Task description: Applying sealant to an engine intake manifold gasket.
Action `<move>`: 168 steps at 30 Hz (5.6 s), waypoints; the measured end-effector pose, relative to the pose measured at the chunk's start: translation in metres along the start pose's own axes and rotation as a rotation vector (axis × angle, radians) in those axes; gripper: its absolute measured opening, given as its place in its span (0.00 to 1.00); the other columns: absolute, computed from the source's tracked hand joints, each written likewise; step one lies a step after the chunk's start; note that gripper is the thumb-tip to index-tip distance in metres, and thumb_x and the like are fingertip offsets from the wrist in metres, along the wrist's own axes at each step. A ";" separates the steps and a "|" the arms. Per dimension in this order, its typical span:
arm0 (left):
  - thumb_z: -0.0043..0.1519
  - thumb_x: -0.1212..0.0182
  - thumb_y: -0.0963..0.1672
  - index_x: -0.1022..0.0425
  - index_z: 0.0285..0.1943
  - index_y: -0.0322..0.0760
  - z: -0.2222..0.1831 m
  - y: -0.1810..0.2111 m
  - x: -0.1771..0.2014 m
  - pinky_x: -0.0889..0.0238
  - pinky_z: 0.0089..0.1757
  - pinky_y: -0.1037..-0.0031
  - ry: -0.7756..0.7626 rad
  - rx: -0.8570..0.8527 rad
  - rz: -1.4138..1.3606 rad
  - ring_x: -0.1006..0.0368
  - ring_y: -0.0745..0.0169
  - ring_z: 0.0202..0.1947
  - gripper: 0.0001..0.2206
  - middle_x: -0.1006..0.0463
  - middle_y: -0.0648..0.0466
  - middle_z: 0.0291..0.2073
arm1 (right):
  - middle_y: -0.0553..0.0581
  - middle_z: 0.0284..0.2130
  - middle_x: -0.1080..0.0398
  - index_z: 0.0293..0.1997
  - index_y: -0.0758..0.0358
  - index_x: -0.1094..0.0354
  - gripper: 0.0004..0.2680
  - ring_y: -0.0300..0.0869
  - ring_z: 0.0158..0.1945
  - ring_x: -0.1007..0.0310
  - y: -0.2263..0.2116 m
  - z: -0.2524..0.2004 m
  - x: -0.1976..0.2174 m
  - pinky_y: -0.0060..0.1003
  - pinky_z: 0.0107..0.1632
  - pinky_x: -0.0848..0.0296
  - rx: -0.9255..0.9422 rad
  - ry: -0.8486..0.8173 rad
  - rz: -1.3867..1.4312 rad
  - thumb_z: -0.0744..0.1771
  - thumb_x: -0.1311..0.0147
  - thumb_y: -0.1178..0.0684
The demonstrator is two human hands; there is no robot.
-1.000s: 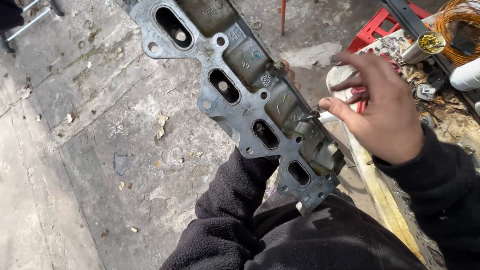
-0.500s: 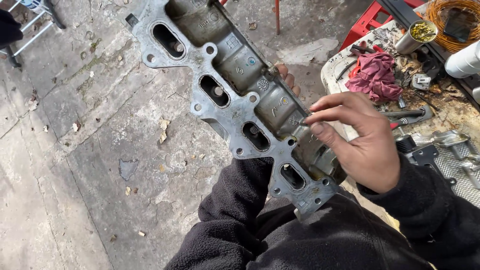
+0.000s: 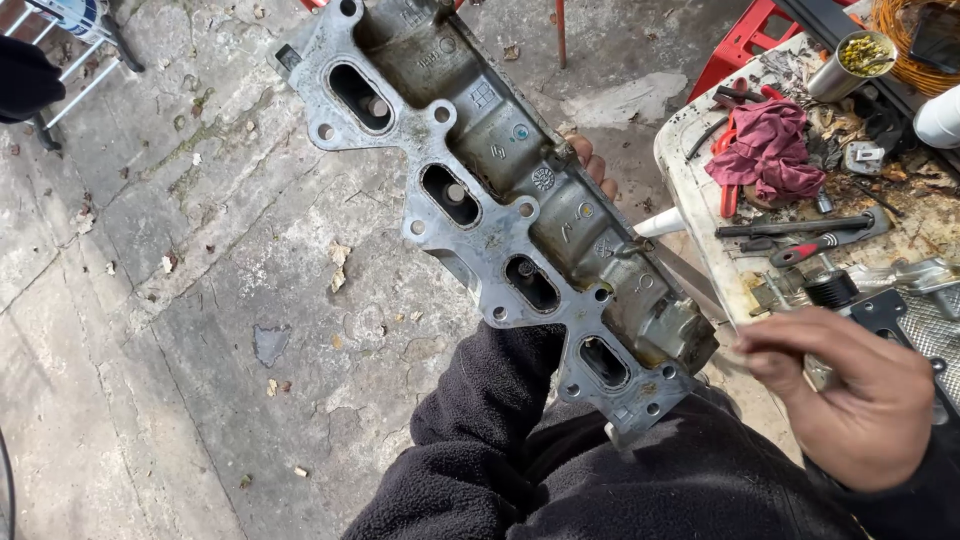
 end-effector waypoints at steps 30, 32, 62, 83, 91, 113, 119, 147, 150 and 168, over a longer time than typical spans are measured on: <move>0.74 0.45 0.49 0.35 0.67 0.29 0.039 -0.010 0.026 0.33 0.56 0.67 -0.098 0.115 -0.062 0.32 0.55 0.52 0.21 0.29 0.44 0.56 | 0.48 0.73 0.47 0.76 0.46 0.42 0.31 0.45 0.81 0.58 0.192 -0.183 -0.031 0.57 0.76 0.65 -0.761 -0.564 0.123 0.64 0.67 0.28; 0.72 0.45 0.50 0.35 0.67 0.30 0.039 -0.012 0.023 0.34 0.56 0.65 -0.034 0.119 -0.029 0.32 0.54 0.52 0.22 0.29 0.44 0.56 | 0.47 0.72 0.46 0.75 0.45 0.40 0.30 0.44 0.80 0.57 0.196 -0.189 -0.030 0.56 0.77 0.63 -0.812 -0.539 0.081 0.65 0.65 0.29; 0.65 0.41 0.51 0.35 0.55 0.30 0.048 -0.145 0.026 0.36 0.45 0.67 -0.267 0.542 0.026 0.37 0.60 0.42 0.21 0.32 0.53 0.39 | 0.55 0.62 0.31 0.65 0.57 0.33 0.21 0.47 0.68 0.36 0.143 -0.237 0.018 0.43 0.68 0.40 -0.613 -0.097 0.106 0.68 0.57 0.38; 0.76 0.47 0.49 0.24 0.55 0.38 0.095 -0.244 0.017 0.40 0.41 0.74 -0.688 0.782 0.201 0.36 0.67 0.34 0.13 0.23 0.52 0.40 | 0.62 0.63 0.30 0.67 0.62 0.35 0.29 0.54 0.68 0.32 0.116 -0.301 0.048 0.51 0.67 0.36 -0.350 0.098 0.268 0.68 0.61 0.26; 0.76 0.51 0.48 0.21 0.53 0.41 0.123 -0.260 0.023 0.41 0.37 0.80 -0.763 0.752 0.232 0.34 0.72 0.35 0.13 0.23 0.53 0.44 | 0.62 0.64 0.31 0.68 0.61 0.35 0.30 0.55 0.70 0.35 0.126 -0.331 0.051 0.52 0.69 0.39 -0.395 0.139 0.312 0.68 0.62 0.25; 0.58 0.28 0.49 0.28 0.60 0.37 0.129 -0.506 0.021 0.36 0.61 0.60 -1.084 1.085 -0.008 0.30 0.59 0.51 0.24 0.22 0.52 0.46 | 0.63 0.61 0.30 0.74 0.67 0.45 0.34 0.49 0.61 0.28 0.086 -0.267 0.161 0.47 0.59 0.28 -0.280 0.772 0.801 0.68 0.56 0.25; 0.59 0.28 0.50 0.28 0.60 0.37 0.129 -0.574 0.097 0.36 0.60 0.61 -1.179 1.183 0.128 0.30 0.59 0.50 0.24 0.22 0.51 0.46 | 0.65 0.61 0.31 0.74 0.69 0.47 0.35 0.49 0.59 0.28 0.079 -0.264 0.222 0.50 0.60 0.26 -0.165 0.919 0.938 0.69 0.54 0.25; 0.59 0.30 0.54 0.28 0.61 0.38 0.057 -0.673 0.337 0.36 0.52 0.62 -1.559 1.570 0.982 0.28 0.55 0.44 0.26 0.21 0.45 0.44 | 0.58 0.36 0.30 0.49 0.68 0.32 0.09 0.47 0.36 0.24 0.446 -0.446 0.245 0.43 0.38 0.22 -0.538 1.253 1.303 0.73 0.52 0.51; 0.59 0.30 0.55 0.28 0.61 0.38 0.058 -0.651 0.367 0.36 0.51 0.62 -1.575 1.639 1.083 0.28 0.54 0.43 0.27 0.21 0.45 0.43 | 0.52 0.32 0.34 0.46 0.68 0.34 0.08 0.44 0.32 0.27 0.471 -0.448 0.234 0.41 0.35 0.24 -0.543 1.239 1.349 0.73 0.52 0.52; 0.59 0.31 0.58 0.27 0.61 0.39 0.121 -0.625 0.506 0.35 0.46 0.64 -1.704 1.822 1.638 0.27 0.52 0.40 0.28 0.21 0.41 0.42 | 0.53 0.32 0.35 0.51 0.70 0.34 0.10 0.42 0.32 0.33 0.517 -0.438 0.205 0.40 0.35 0.27 -0.567 1.199 1.243 0.72 0.53 0.50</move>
Point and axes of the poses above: each hand's wrist, its own z-axis towards the middle knuckle, its own x-axis out of the back of the hand, y = z × x, the point moved 4 cm from there along z, towards the middle knuckle
